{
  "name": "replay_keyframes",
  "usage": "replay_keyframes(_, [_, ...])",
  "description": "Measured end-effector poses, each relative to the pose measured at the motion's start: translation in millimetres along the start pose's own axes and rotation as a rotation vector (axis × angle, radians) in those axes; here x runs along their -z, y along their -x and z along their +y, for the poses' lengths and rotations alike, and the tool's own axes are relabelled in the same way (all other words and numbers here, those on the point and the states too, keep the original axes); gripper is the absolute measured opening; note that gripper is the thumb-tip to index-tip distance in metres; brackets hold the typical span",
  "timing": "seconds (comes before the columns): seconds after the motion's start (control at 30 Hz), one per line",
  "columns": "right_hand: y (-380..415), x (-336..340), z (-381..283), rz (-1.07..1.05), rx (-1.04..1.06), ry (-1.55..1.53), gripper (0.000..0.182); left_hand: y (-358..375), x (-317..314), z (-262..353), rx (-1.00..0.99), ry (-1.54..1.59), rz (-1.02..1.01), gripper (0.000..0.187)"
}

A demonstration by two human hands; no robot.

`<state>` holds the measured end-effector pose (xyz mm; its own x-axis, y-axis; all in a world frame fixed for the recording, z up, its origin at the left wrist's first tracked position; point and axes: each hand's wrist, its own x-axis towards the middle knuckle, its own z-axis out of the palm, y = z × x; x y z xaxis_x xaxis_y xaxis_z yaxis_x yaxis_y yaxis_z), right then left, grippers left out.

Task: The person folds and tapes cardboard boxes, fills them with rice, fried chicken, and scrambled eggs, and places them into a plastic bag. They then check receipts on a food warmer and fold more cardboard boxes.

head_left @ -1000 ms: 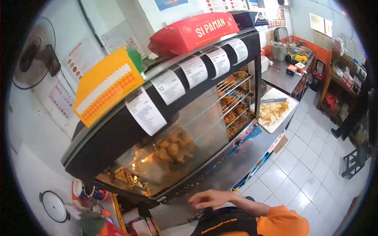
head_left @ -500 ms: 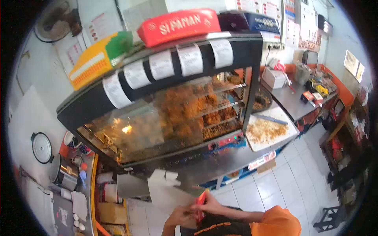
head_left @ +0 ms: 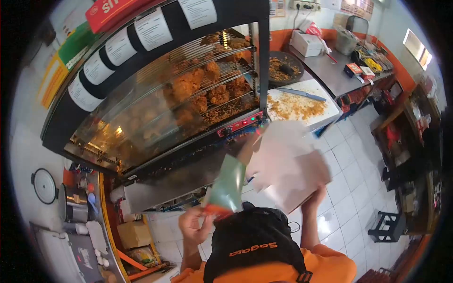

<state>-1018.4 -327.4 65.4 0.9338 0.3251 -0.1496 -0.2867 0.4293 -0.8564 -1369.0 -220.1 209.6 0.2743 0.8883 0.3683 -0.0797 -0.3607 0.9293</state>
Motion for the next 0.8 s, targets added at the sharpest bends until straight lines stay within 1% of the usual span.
replay_keyframes(0.03, [-27.2, 8.6, -12.3, -0.160, 0.088, 0.059, 0.053, 2.1, 4.8, 7.4, 0.037, 0.111, 0.019, 0.026])
replay_keyframes(0.07, [-45.9, -8.0, -24.7, -0.107, 0.106, -0.011, 0.055, 4.6, 10.3, 13.1, 0.073, 0.224, 0.036, 0.030])
replay_keyframes(0.13, [-97.4, -24.2, -19.8, -0.150, 0.113, -0.100, 0.058, 32.0, 37.9, -5.1, 0.377, 0.322, 0.047, 0.033])
replay_keyframes(0.17, [-130.8, -28.0, -0.8, -0.164, 0.120, -0.143, 0.060, 43.8, 42.8, -6.8, 0.496, 0.403, 0.009, 0.038])
replay_keyframes(0.2, [-165.2, -26.1, 25.8, -0.146, 0.069, -0.136, 0.060, 55.7, 47.6, -8.3, 0.619, 0.478, -0.022, 0.043])
replay_keyframes(0.27, [-171.3, -55.2, 34.6, -0.176, -0.173, -0.060, 0.070, 73.6, 52.4, 7.0, 0.791, 0.684, -0.161, 0.061])
replay_keyframes(0.3, [-170.5, -53.7, 46.2, -0.127, -0.274, 0.134, 0.076, 80.2, 55.2, 13.5, 0.864, 0.790, -0.233, 0.070])
replay_keyframes(0.33, [-169.4, -50.8, 56.4, -0.094, -0.361, 0.334, 0.083, 87.3, 58.4, 13.0, 0.859, 0.746, -0.307, 0.079])
replay_keyframes(0.4, [-129.3, -39.9, 85.1, -0.205, 0.126, 0.607, 0.083, 103.2, 64.4, 12.3, 0.836, 0.654, -0.453, 0.098])
replay_keyframes(0.43, [-87.8, -59.0, 62.9, -0.358, 0.238, 0.546, 0.066, 104.5, 59.5, 20.6, 0.899, 0.715, -0.397, 0.099])
replay_keyframes(0.47, [-44.2, -79.6, 40.5, -0.370, 0.166, 0.476, 0.050, 106.3, 58.1, 33.6, 0.946, 0.566, -0.356, 0.087])
replay_keyframes(0.5, [-13.9, -89.9, 22.3, -0.581, 0.160, 0.340, 0.039, 103.4, 54.7, 50.3, 1.000, 0.418, -0.318, 0.076])
replay_keyframes(0.53, [20.4, -109.8, 2.9, -0.713, 0.131, 0.224, 0.032, 100.0, 51.4, 66.9, 1.058, 0.279, -0.283, 0.066])
replay_keyframes(0.57, [43.2, -119.6, -14.3, -0.935, 0.105, 0.148, 0.030, 89.3, 39.0, 70.4, 0.969, 0.164, -0.316, 0.057])
replay_keyframes(0.6, [57.7, -131.4, -25.2, -1.199, 0.123, 0.161, 0.036, 74.3, 31.1, 76.2, 0.877, 0.047, -0.356, 0.049])
replay_keyframes(0.63, [83.9, -163.2, -50.6, -1.316, 0.143, 0.240, 0.046, 63.5, 29.9, 80.4, 0.855, 0.017, -0.447, 0.042])
replay_keyframes(0.67, [83.6, -176.4, -50.4, -1.479, 0.101, 0.233, 0.055, 52.4, 28.7, 84.5, 0.827, -0.012, -0.537, 0.038])
replay_keyframes(0.7, [79.8, -197.5, -53.6, -1.674, 0.348, 0.330, 0.046, 55.6, 33.6, 58.0, 0.725, -0.002, -0.608, 0.038])
replay_keyframes(0.73, [84.9, -217.8, -66.1, -1.850, 0.308, 0.488, 0.043, 58.6, 36.6, 32.8, 0.621, 0.007, -0.683, 0.037])
replay_keyframes(0.77, [88.6, -227.0, -64.0, -1.986, 0.220, 0.424, 0.045, 67.9, 32.6, 14.4, 0.569, 0.044, -0.666, 0.035])
replay_keyframes(0.8, [92.2, -235.1, -60.4, -2.114, 0.140, 0.353, 0.047, 72.7, 33.9, 1.7, 0.602, 0.032, -0.694, 0.035])
